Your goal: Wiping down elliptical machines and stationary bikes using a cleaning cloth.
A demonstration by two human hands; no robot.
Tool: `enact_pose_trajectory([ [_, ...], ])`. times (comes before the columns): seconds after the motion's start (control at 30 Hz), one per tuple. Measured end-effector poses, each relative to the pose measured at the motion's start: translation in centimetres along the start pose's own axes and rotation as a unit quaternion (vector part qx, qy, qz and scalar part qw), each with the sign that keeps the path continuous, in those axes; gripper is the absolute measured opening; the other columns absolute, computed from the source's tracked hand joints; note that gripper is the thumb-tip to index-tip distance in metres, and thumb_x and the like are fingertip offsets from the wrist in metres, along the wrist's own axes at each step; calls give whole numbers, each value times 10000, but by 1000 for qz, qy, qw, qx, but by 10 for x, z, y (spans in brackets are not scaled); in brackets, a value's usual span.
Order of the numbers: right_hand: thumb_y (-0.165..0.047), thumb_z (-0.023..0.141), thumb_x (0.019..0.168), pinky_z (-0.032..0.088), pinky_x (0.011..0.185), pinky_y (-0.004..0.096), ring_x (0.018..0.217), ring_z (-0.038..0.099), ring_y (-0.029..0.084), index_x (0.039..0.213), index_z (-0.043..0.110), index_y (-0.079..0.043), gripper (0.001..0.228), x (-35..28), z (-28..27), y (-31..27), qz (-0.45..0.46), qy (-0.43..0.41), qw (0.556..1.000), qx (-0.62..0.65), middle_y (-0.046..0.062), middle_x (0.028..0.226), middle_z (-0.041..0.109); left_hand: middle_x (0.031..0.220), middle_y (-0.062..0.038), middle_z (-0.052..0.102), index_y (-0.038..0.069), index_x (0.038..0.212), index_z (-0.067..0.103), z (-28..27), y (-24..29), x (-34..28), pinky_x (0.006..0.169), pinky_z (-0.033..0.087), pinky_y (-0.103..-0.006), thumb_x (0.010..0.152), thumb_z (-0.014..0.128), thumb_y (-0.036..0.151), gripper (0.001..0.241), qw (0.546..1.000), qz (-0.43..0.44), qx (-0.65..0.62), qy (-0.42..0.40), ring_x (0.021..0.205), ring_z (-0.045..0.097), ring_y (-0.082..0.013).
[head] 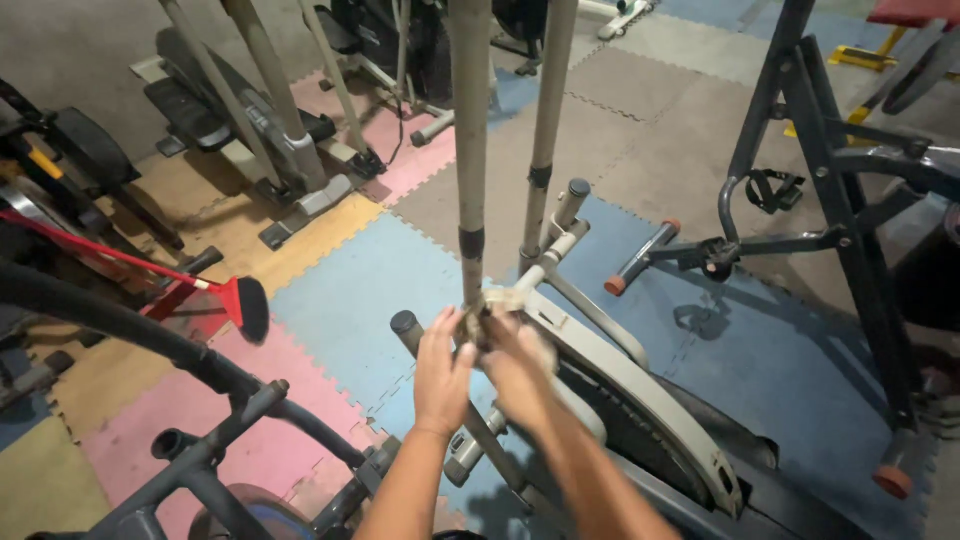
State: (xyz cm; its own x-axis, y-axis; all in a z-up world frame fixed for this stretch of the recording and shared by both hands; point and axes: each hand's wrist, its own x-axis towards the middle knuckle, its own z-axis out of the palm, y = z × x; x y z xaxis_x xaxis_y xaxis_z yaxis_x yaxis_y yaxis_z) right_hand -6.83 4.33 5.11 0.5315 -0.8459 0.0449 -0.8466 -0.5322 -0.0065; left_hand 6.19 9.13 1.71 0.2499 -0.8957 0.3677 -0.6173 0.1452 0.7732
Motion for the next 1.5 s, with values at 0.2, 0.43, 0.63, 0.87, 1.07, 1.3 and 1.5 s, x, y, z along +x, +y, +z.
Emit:
enact_pose_trajectory([
  [0.2,-61,581,873,380,1143,436,1391,429,348,1607,305,-138,788,-12,131,10,103,81,988,79,12,1655,294,1703,-116,216,145,1559,375,19,-3,-1,1301,96,-432,1025,361,613,710,943,67,314,-92,1566,204,-279],
  [0.43,-67,618,814,488,889,467,929,575,310,1478,365,-98,711,-73,106,40,66,256,963,61,80,1415,508,1733,-74,175,9,1553,358,37,-17,-10,1285,40,-466,984,384,471,733,902,170,396,-16,1605,85,-190],
  [0.63,-20,613,658,450,976,493,1083,560,367,1474,419,-97,843,-79,128,41,111,236,962,80,97,1427,535,1738,-105,163,3,1604,254,35,-16,-6,1285,98,-447,765,566,310,946,910,163,381,17,1609,121,-214],
  [0.87,-184,605,867,457,937,536,1003,617,388,1234,579,-78,383,9,86,8,153,192,942,227,149,1171,644,1724,-120,204,16,1572,321,36,-18,-3,1259,133,-438,855,478,304,788,902,161,400,11,1597,163,-214],
  [1.07,-104,613,803,449,959,490,1028,585,367,1175,627,-54,375,10,79,0,138,236,932,240,105,1195,635,1719,-101,228,32,1585,319,32,-13,-1,1255,152,-427,937,474,386,755,909,156,387,16,1587,195,-195],
  [1.3,-340,475,987,485,721,397,751,609,269,1099,682,-60,365,-10,8,1,152,107,812,553,129,939,708,1720,-122,217,-6,1563,332,32,-17,-2,1263,134,-436,800,455,197,799,910,165,381,9,1591,183,-218],
  [1.5,-313,713,864,551,755,418,833,632,316,1117,563,-46,397,18,82,13,89,195,960,182,141,999,620,1707,-143,250,-13,1557,359,31,-10,-1,1251,154,-434,969,400,249,645,907,166,387,23,1586,208,-222],
])
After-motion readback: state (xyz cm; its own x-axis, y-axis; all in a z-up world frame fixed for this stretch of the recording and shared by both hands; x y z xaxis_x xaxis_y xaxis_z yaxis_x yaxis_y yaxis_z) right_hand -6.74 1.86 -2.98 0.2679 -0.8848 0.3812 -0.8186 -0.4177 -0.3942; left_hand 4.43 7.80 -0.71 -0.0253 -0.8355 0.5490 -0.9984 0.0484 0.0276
